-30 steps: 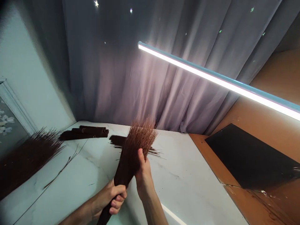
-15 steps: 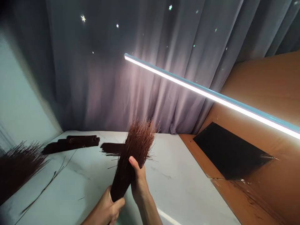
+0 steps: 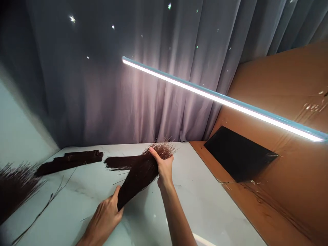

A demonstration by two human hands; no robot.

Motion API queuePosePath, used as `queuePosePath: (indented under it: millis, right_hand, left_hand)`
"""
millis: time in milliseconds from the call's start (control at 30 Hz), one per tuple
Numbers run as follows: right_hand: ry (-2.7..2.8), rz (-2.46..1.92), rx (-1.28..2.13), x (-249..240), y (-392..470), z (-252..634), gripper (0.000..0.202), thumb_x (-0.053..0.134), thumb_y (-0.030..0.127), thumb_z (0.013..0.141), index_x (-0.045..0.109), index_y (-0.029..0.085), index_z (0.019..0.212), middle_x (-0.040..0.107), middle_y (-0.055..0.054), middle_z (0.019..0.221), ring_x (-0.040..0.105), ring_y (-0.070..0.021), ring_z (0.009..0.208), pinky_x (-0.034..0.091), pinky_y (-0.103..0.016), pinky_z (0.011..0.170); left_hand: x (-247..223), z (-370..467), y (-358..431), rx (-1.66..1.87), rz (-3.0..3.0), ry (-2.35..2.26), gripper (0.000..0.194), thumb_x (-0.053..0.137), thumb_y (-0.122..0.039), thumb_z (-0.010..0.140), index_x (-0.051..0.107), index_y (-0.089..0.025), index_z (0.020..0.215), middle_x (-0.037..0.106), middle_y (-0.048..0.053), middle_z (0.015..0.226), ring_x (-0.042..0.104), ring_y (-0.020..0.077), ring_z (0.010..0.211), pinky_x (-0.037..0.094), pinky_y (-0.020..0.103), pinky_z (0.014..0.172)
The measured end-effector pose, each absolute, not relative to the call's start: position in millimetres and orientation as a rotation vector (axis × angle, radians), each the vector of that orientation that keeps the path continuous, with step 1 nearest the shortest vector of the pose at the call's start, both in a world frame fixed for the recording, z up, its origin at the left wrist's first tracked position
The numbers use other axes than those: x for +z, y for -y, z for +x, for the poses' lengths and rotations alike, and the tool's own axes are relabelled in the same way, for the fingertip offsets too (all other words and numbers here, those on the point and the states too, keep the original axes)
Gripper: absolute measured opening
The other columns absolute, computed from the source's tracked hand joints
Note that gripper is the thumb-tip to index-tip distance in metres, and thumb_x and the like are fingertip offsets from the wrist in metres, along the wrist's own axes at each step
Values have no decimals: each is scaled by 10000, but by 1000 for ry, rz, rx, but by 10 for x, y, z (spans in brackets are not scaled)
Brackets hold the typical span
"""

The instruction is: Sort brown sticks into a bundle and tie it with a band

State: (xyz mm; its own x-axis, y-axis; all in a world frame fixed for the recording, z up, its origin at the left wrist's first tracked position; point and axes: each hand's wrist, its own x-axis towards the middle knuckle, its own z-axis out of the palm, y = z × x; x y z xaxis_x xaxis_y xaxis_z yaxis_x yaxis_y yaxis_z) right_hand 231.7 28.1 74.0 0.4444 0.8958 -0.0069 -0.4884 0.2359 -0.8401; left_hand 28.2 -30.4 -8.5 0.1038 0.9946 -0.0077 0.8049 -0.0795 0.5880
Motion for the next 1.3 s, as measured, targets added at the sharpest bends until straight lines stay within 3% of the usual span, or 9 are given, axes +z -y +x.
queuePosePath:
  millis: [233,367,633,767,967,1133,1300]
  right_hand:
    - [461,-842,1226,697,-561,2462,349,922,361,609,732,142,803,774,-49,723,712,-199,613,599,-294,603]
    - [426,-800,1300,694,-679,2436,259,889,331,656,710,172,756,739,-9,630,669,-165,524,586,-274,559]
    - [380,-770,1333,632,-796,2378,193,815,298,724,682,159,735,757,-48,689,666,-172,519,575,-289,534]
    - [308,-800,1248,527,-899,2378,249,757,356,837,646,162,728,664,4,600,618,-141,504,541,-259,508]
    - [176,-893,1167,337,-1023,2440,297,621,379,992,631,161,1193,672,-60,1133,682,-181,913,596,-360,777]
    - [230,-811,1209,352,-917,2405,243,642,416,922,633,195,821,700,6,719,677,-163,636,580,-292,629]
    - [315,-785,1235,342,-735,2412,230,697,462,811,616,247,823,770,3,787,749,-219,765,610,-359,741]
  left_hand:
    - [-117,231,286,172,2178,-1834,636,538,-65,911,364,-85,1522,737,96,962,710,260,930,449,311,824]
    - [-157,183,258,148,2160,-1845,616,538,-122,953,352,-59,1536,754,110,1009,715,251,978,461,302,853]
    - [-136,167,243,126,2127,-1861,601,534,-106,940,385,-89,1521,759,116,1038,714,255,1012,474,305,861]
    - [-150,154,216,117,2129,-1864,631,545,-115,941,349,-89,1541,758,111,1038,716,247,1006,470,286,848]
    - [-114,34,128,64,2243,-1859,613,557,-142,936,372,-122,1520,748,130,1094,708,277,1016,471,321,836]
    - [18,-40,94,43,2303,-1854,561,528,-93,922,423,-152,1470,749,98,1017,716,257,919,460,316,767]
    - [112,-85,77,2,2328,-1854,526,531,-63,884,492,-163,1399,728,64,874,714,251,839,430,307,700]
